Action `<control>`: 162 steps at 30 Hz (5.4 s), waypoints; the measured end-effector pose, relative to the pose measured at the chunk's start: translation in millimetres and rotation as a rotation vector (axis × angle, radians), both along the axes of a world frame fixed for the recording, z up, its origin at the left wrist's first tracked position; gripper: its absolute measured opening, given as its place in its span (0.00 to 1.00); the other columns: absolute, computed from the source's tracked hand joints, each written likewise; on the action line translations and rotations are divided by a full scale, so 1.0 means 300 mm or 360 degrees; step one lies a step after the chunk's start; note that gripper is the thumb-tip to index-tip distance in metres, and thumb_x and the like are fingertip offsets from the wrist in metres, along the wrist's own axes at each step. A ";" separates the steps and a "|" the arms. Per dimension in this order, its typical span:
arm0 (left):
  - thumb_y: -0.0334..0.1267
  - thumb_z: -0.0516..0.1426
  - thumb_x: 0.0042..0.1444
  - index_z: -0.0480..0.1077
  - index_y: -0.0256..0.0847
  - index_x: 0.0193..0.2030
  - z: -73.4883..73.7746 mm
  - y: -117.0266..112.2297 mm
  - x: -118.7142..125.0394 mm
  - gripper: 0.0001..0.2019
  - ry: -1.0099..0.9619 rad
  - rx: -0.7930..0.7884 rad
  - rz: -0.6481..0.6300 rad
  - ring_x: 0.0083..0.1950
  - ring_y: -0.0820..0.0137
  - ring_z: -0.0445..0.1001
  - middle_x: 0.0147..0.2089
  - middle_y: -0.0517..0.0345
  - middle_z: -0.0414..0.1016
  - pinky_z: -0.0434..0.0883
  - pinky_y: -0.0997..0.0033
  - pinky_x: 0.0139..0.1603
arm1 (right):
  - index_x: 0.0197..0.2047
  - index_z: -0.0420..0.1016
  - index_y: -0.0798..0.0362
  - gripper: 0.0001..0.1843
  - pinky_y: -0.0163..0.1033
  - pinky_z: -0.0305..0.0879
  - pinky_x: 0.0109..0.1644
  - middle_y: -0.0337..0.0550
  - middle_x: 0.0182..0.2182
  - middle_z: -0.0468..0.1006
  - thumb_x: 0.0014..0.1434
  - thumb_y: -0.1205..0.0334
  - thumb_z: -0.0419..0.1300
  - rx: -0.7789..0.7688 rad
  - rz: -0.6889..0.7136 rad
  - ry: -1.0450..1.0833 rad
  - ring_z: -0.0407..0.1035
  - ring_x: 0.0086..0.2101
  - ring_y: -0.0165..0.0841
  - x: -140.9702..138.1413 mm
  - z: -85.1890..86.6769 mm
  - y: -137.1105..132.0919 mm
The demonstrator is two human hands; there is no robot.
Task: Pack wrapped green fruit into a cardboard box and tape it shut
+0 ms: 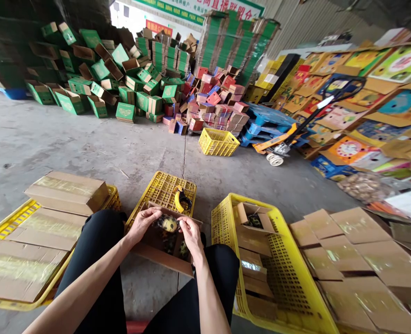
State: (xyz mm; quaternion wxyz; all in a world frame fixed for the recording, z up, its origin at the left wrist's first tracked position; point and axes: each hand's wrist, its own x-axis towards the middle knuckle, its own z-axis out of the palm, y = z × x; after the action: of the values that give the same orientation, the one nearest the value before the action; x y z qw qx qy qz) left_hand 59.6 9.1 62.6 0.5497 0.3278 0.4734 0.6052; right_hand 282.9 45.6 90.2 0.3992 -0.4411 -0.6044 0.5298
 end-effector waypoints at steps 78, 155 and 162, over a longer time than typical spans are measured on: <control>0.57 0.75 0.52 0.83 0.35 0.50 -0.036 -0.007 -0.017 0.29 -0.0425 -0.0506 -0.0655 0.48 0.59 0.86 0.48 0.41 0.87 0.80 0.62 0.56 | 0.43 0.88 0.49 0.16 0.43 0.82 0.43 0.52 0.43 0.87 0.68 0.47 0.63 0.0520 -0.0082 -0.0189 0.83 0.42 0.42 0.005 -0.013 -0.007; 0.53 0.75 0.50 0.76 0.39 0.42 0.010 -0.018 0.021 0.23 0.0191 -0.0009 -0.0516 0.35 0.69 0.77 0.39 0.57 0.81 0.71 0.72 0.36 | 0.44 0.82 0.48 0.17 0.44 0.74 0.54 0.46 0.43 0.86 0.71 0.49 0.56 0.0355 -0.0037 -0.0250 0.79 0.45 0.41 0.013 -0.044 -0.007; 0.55 0.75 0.51 0.76 0.38 0.45 -0.002 -0.018 0.018 0.26 0.0033 -0.0150 -0.0429 0.31 0.73 0.74 0.37 0.56 0.81 0.64 0.78 0.27 | 0.51 0.85 0.49 0.24 0.48 0.74 0.60 0.52 0.52 0.86 0.67 0.38 0.63 0.0160 -0.0063 -0.0084 0.79 0.53 0.46 0.005 -0.042 -0.004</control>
State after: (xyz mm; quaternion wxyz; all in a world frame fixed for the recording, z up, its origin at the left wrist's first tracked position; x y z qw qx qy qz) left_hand 65.1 3.7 61.9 0.6359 0.3685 0.4587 0.4995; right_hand 284.5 44.5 77.7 0.4150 -0.4462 -0.6319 0.4790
